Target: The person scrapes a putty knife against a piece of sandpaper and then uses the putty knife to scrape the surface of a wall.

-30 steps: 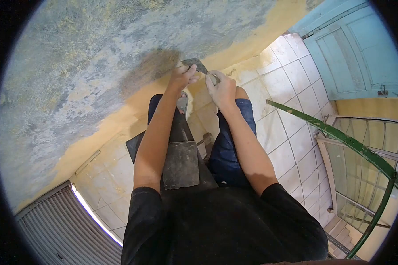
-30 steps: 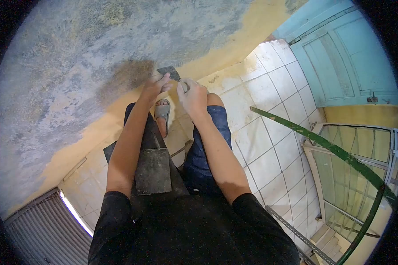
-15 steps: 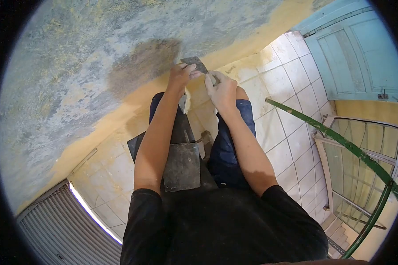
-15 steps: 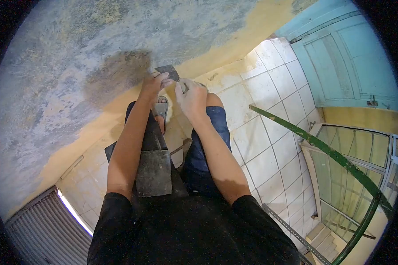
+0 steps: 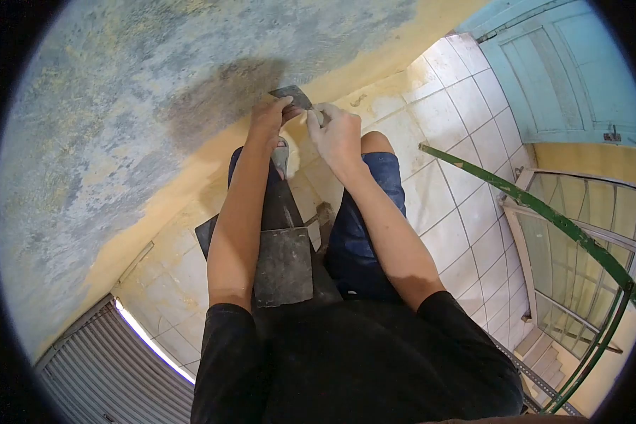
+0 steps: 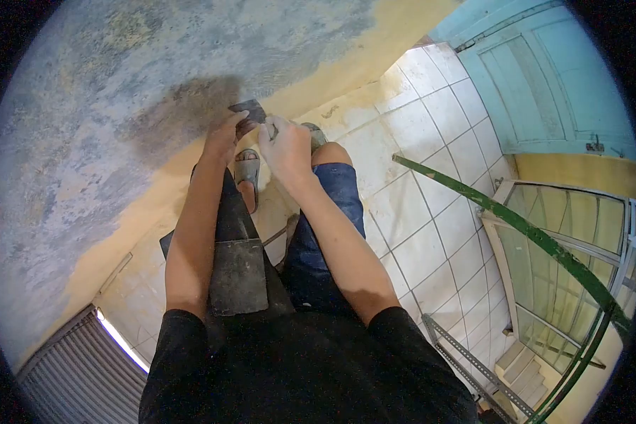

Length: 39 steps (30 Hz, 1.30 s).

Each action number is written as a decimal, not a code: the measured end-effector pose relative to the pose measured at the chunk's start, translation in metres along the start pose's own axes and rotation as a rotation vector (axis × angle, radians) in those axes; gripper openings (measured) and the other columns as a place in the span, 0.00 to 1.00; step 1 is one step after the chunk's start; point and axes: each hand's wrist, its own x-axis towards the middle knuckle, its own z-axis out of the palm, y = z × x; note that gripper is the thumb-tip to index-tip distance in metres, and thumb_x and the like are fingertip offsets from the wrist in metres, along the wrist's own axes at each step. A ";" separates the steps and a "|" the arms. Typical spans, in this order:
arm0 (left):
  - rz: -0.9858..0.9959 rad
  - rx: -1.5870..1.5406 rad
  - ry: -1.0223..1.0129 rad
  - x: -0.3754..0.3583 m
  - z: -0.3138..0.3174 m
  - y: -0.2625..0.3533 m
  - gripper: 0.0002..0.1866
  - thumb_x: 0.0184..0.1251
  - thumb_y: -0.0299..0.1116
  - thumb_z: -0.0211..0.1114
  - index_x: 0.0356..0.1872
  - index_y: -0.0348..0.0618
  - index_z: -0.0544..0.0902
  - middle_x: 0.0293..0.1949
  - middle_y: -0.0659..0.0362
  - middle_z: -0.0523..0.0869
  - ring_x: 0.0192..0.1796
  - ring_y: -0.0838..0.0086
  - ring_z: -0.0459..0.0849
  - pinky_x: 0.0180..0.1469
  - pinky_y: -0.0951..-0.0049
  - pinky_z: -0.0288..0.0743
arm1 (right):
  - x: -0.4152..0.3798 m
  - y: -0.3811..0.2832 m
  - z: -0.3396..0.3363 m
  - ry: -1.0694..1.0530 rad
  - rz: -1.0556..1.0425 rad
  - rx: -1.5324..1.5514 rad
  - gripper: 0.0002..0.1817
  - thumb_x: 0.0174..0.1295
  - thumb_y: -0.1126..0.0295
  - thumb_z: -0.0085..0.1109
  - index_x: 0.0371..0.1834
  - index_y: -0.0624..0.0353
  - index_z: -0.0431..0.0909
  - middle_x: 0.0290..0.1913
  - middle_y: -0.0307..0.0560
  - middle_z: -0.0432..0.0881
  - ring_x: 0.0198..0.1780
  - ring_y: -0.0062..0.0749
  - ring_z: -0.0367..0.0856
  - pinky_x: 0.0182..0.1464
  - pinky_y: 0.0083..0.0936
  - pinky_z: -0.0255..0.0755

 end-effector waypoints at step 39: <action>0.027 0.155 -0.027 -0.009 0.003 0.005 0.08 0.70 0.26 0.69 0.37 0.28 0.83 0.40 0.50 0.86 0.40 0.67 0.89 0.49 0.71 0.88 | -0.004 0.009 0.008 0.082 -0.132 -0.045 0.10 0.63 0.68 0.65 0.31 0.64 0.79 0.27 0.62 0.81 0.33 0.63 0.82 0.40 0.49 0.76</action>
